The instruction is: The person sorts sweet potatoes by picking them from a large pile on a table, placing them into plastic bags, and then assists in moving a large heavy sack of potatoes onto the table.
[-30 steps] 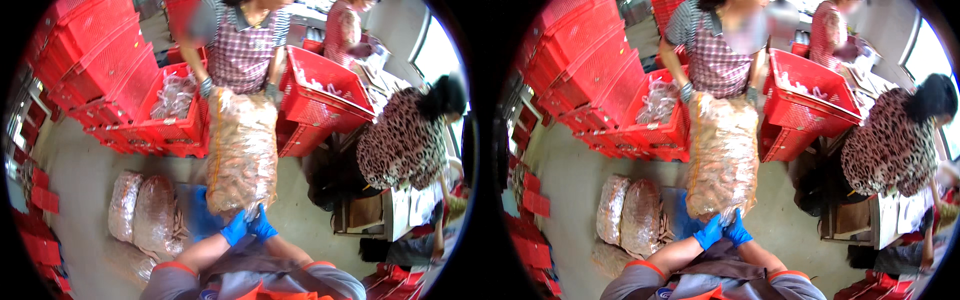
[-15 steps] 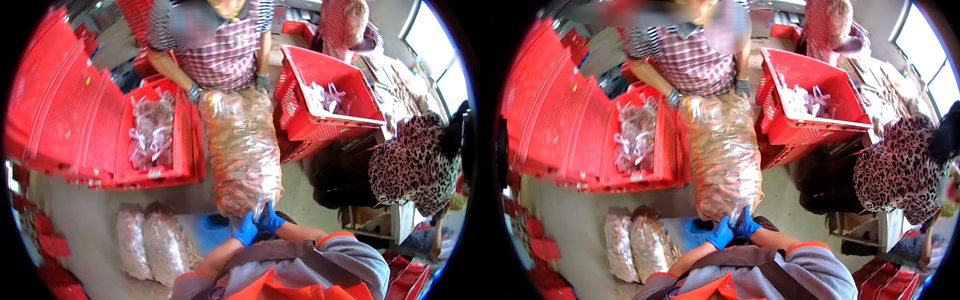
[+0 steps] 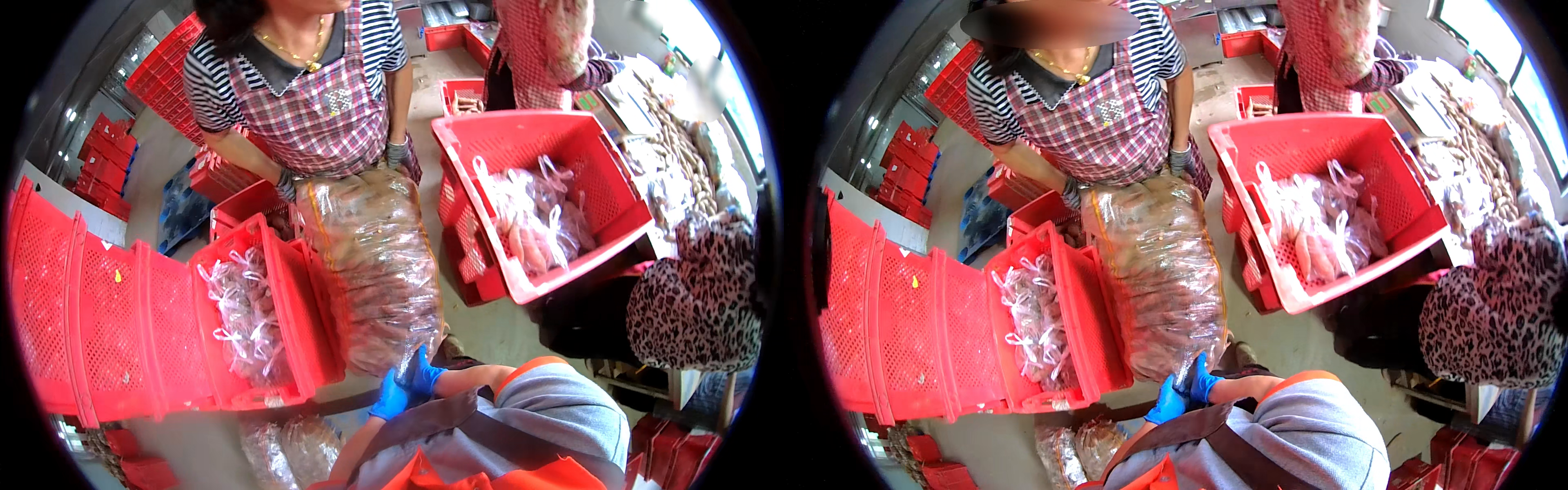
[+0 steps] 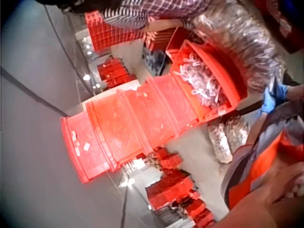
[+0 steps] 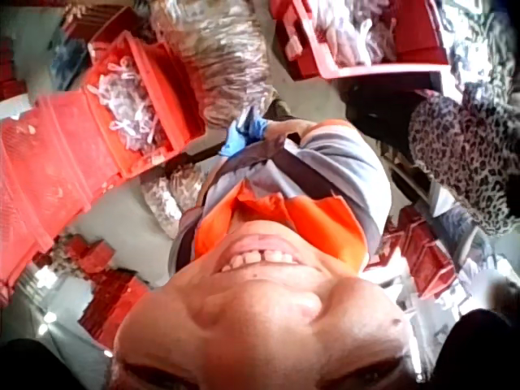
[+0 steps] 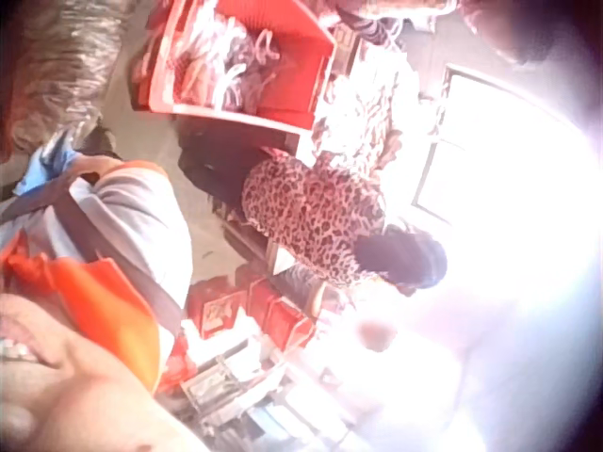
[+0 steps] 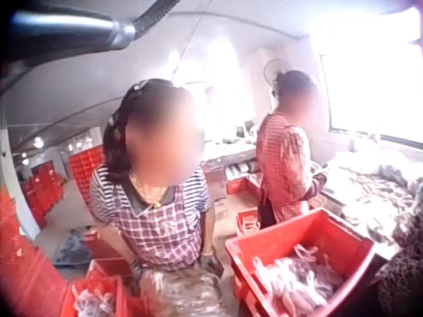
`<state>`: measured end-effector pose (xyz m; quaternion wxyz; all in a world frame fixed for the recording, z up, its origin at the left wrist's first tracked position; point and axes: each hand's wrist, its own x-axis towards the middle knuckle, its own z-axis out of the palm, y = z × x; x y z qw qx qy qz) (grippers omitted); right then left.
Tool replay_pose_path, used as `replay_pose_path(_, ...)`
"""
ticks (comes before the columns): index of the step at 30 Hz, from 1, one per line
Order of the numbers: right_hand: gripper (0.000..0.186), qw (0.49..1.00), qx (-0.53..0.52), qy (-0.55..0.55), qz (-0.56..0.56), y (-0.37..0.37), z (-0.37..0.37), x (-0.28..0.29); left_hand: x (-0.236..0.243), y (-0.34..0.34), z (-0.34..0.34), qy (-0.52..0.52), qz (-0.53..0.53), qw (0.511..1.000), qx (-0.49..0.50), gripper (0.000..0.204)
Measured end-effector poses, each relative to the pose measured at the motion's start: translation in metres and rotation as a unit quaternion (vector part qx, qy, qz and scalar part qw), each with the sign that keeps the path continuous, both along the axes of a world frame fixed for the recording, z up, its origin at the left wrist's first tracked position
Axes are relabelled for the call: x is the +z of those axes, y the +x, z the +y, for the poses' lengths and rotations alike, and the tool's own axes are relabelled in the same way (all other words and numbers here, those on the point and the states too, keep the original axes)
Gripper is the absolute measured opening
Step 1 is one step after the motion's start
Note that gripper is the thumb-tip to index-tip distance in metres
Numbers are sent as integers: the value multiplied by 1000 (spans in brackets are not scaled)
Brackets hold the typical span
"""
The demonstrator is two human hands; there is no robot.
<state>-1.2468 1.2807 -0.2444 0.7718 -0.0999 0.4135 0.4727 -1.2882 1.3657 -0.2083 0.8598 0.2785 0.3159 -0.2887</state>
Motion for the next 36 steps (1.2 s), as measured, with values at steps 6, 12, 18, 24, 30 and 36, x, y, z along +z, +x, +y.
replay_pose_path(6,98,996,-54,-45,-49,71,25,-37,30,90,30,235,-289,915,-157,39)
replay_pose_path(12,95,984,-176,19,22,153,20,-8,15,165,51,194,-257,935,-151,35)
replay_pose_path(18,93,992,-126,-11,28,221,63,16,-13,232,86,-199,-18,980,13,40)
replay_pose_path(24,97,979,-172,70,88,320,82,36,50,333,93,182,-276,928,-172,40)
replay_pose_path(30,99,968,-238,85,6,405,67,30,44,425,88,207,-299,903,-230,43)
replay_pose_path(36,104,951,-303,57,-25,501,52,7,-5,540,87,45,-183,940,-283,38)
